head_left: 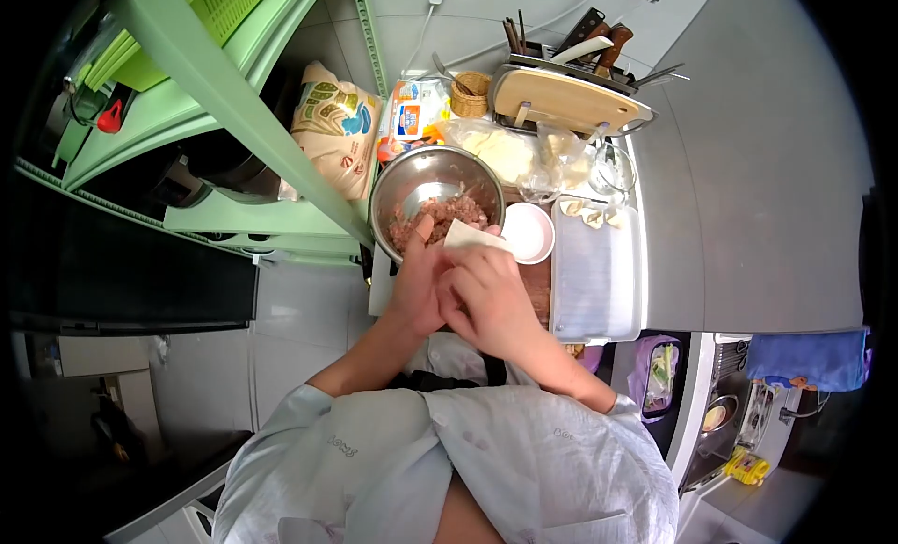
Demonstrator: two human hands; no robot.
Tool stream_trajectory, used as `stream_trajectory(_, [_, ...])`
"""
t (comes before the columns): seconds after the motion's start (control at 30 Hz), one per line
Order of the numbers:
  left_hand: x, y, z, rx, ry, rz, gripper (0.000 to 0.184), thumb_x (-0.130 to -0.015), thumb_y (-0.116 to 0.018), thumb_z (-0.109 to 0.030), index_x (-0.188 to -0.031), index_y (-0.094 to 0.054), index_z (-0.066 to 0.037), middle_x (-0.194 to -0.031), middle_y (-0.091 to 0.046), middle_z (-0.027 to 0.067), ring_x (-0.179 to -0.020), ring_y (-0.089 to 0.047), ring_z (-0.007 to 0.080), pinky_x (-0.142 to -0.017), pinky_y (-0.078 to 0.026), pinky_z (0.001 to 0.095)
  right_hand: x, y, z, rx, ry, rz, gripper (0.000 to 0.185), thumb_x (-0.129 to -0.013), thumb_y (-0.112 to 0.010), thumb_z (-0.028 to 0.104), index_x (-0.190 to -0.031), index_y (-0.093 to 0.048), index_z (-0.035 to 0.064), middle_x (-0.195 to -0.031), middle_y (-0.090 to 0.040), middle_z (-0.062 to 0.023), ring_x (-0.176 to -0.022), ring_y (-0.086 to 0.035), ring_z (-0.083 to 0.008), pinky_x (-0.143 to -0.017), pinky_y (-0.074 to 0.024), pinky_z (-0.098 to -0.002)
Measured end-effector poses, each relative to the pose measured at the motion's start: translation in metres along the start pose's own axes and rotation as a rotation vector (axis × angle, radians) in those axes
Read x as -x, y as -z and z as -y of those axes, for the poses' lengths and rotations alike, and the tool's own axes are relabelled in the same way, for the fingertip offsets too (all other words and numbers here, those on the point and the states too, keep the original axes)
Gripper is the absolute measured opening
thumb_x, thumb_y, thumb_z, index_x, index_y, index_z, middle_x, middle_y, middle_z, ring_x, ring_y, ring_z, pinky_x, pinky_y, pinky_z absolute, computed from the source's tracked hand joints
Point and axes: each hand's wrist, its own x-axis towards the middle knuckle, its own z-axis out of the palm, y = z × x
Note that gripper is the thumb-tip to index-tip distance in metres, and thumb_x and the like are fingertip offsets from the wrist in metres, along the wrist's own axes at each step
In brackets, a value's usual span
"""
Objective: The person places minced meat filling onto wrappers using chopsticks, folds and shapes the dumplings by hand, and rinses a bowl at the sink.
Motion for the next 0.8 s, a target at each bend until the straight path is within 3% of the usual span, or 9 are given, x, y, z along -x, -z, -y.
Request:
stream_trajectory(0.13, [0.008, 0.032, 0.003, 0.191, 0.072, 0.019, 0.051, -0.100, -0.034, -0.034, -0.136, -0.042, 0.002, -0.133, -0.051, 0.0149, -0.121, -0.051, 0.0234, -0.104, -0.037, 0.0357, 0.012, 0.002, 0.013, -0.264, 0.072, 0.163, 0.025, -0.066, -0.072, 0.004, -0.087, -0.057, 0.0043, -0.105, -0.059, -0.0111, -0.090, -0.056, -0.0312, -0.078, -0.0454, -0.0391])
stream_trajectory(0.17, [0.010, 0.022, 0.002, 0.092, 0.040, -0.158, 0.047, -0.097, -0.041, -0.025, -0.137, -0.040, 0.001, -0.134, -0.050, 0.0152, -0.123, -0.049, 0.0249, -0.106, -0.036, 0.0367, 0.012, 0.005, 0.015, -0.300, 0.129, 0.180, 0.025, -0.067, -0.071, 0.001, -0.089, -0.058, 0.0043, -0.095, -0.062, -0.0089, -0.078, -0.058, -0.0283, -0.072, -0.0465, -0.0386])
stream_trajectory(0.27, [0.011, 0.025, -0.001, 0.126, -0.229, -0.181, 0.046, -0.096, -0.040, -0.020, -0.138, -0.038, 0.001, -0.136, -0.048, 0.0145, -0.125, -0.046, 0.0277, -0.108, -0.034, 0.0389, 0.021, 0.009, 0.001, -0.362, 0.120, -0.110, 0.022, -0.070, -0.064, -0.004, -0.089, -0.056, 0.0037, -0.078, -0.059, -0.0081, -0.063, -0.056, -0.0253, -0.062, -0.0477, -0.0369])
stream_trajectory(0.33, [0.020, 0.031, -0.013, 0.216, -0.293, -0.175, 0.045, -0.093, -0.044, -0.020, -0.135, -0.041, -0.003, -0.138, -0.047, 0.0138, -0.128, -0.043, 0.0308, -0.111, -0.027, 0.0491, 0.042, -0.003, -0.022, -0.249, -0.347, -0.381, 0.022, -0.074, -0.060, -0.006, -0.095, -0.056, 0.0016, -0.068, -0.056, -0.0085, -0.054, -0.054, -0.0240, -0.054, -0.0470, -0.0340])
stream_trajectory(0.43, [0.036, 0.050, -0.032, 0.197, -0.394, -0.139, 0.035, -0.093, -0.046, -0.022, -0.124, -0.053, -0.010, -0.135, -0.050, 0.0106, -0.125, -0.046, 0.0326, -0.109, -0.021, 0.0606, 0.065, -0.010, -0.076, -0.048, -0.635, -0.264, 0.032, -0.079, -0.061, 0.000, -0.111, -0.056, 0.0023, -0.078, -0.059, -0.0122, -0.061, -0.058, -0.0249, -0.060, -0.0493, -0.0327])
stream_trajectory(0.53, [0.052, 0.063, -0.048, -0.116, -0.511, 0.274, 0.031, -0.092, -0.046, -0.023, -0.115, -0.061, -0.009, -0.131, -0.053, 0.0107, -0.119, -0.050, 0.0345, -0.106, -0.026, 0.0563, 0.082, -0.022, -0.097, 0.046, -0.584, -0.040, 0.046, -0.080, -0.067, 0.009, -0.123, -0.053, 0.0058, -0.086, -0.059, -0.0135, -0.069, -0.060, -0.0278, -0.066, -0.0506, -0.0356])
stream_trajectory(0.57, [0.058, 0.038, -0.056, -0.347, -0.475, 0.207, 0.029, -0.093, -0.049, -0.019, -0.114, -0.065, -0.008, -0.119, -0.060, 0.0094, -0.115, -0.053, 0.0265, -0.103, -0.034, 0.0435, 0.079, -0.025, -0.088, 0.040, -0.543, 0.028, 0.050, -0.080, -0.069, 0.012, -0.126, -0.052, 0.0071, -0.088, -0.060, -0.0140, -0.073, -0.060, -0.0291, -0.068, -0.0507, -0.0369])
stream_trajectory(0.67, [0.055, 0.036, -0.074, -1.176, -0.256, -0.301, 0.032, -0.094, -0.051, -0.016, -0.122, -0.061, -0.005, -0.115, -0.061, 0.0094, -0.112, -0.053, 0.0160, -0.098, -0.038, 0.0284, 0.073, -0.043, -0.079, -0.034, -0.447, 0.057, 0.058, -0.080, -0.072, 0.025, -0.131, -0.049, 0.0108, -0.095, -0.061, -0.0145, -0.088, -0.062, -0.0344, -0.076, -0.0504, -0.0398])
stream_trajectory(0.8, [0.055, 0.044, -0.077, -1.391, -0.289, -0.328, 0.035, -0.096, -0.051, -0.017, -0.126, -0.057, 0.001, -0.117, -0.061, 0.0094, -0.111, -0.053, 0.0114, -0.096, -0.040, 0.0247, 0.053, -0.061, -0.077, -0.181, -0.446, -0.123, 0.027, -0.090, -0.060, 0.022, -0.113, -0.060, 0.0072, -0.091, -0.061, -0.0141, -0.083, -0.061, -0.0347, -0.072, -0.0496, -0.0380])
